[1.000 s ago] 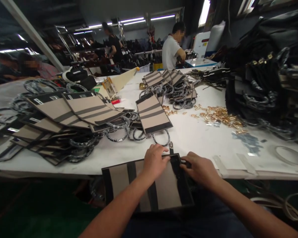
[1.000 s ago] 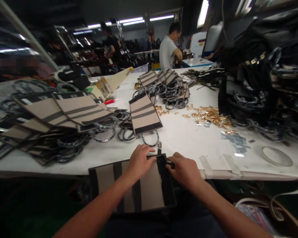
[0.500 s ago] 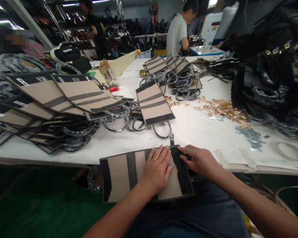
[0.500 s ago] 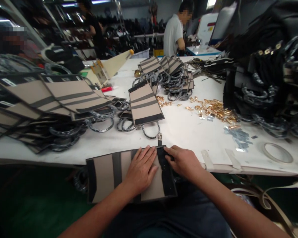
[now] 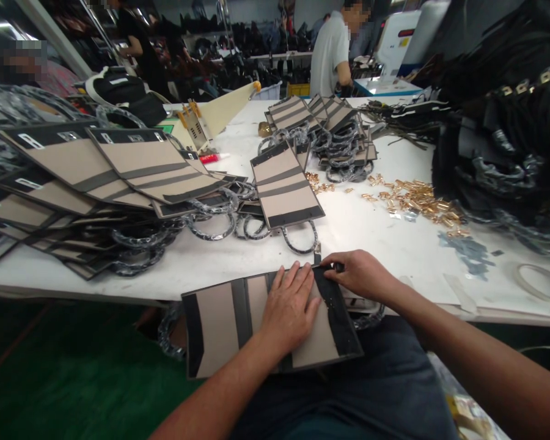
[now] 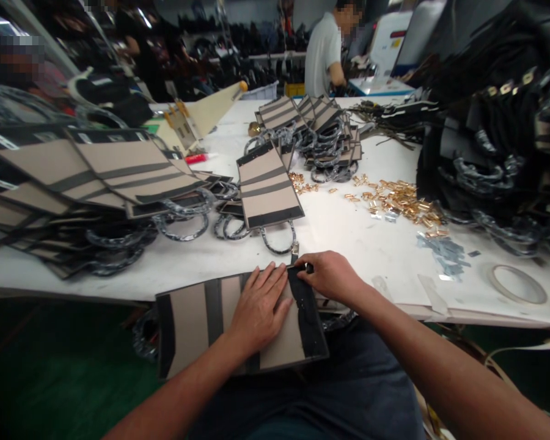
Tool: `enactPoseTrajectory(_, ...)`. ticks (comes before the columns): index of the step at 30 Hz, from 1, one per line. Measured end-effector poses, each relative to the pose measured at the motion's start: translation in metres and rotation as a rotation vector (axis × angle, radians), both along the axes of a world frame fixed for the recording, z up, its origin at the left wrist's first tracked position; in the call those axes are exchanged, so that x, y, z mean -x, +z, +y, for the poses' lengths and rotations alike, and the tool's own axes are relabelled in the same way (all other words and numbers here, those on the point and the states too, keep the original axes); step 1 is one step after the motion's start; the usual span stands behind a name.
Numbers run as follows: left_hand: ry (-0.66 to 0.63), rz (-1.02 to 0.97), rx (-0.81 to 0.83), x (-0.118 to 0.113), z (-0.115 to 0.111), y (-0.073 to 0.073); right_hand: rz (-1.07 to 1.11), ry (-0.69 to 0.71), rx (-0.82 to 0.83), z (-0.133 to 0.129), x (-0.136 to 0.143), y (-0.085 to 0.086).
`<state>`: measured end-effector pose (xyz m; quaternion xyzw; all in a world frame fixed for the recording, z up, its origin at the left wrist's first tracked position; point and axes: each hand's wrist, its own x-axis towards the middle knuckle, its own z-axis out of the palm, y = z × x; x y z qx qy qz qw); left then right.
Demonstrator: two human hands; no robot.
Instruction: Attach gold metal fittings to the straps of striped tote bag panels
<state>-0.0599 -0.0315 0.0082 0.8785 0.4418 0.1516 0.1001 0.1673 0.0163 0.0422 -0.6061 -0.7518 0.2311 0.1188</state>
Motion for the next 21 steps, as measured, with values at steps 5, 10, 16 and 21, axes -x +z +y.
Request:
enactPoseTrajectory(5, -0.002, 0.037, -0.006, -0.001, 0.0, -0.002, -0.104, -0.013, -0.151, -0.021, 0.0, -0.012)
enactPoseTrajectory(10, -0.019, 0.065, 0.02, 0.0, -0.001, -0.003, -0.127, -0.003, -0.262, -0.043, 0.001, -0.023)
enactPoseTrajectory(16, -0.024, 0.066, 0.037, 0.001, 0.002, -0.002, -0.169, 0.019, -0.248, -0.04, 0.002, -0.021)
enactPoseTrajectory(21, -0.035, 0.058, 0.033, 0.001, 0.003, -0.003, -0.211, 0.105, -0.263, -0.04, 0.003, -0.02)
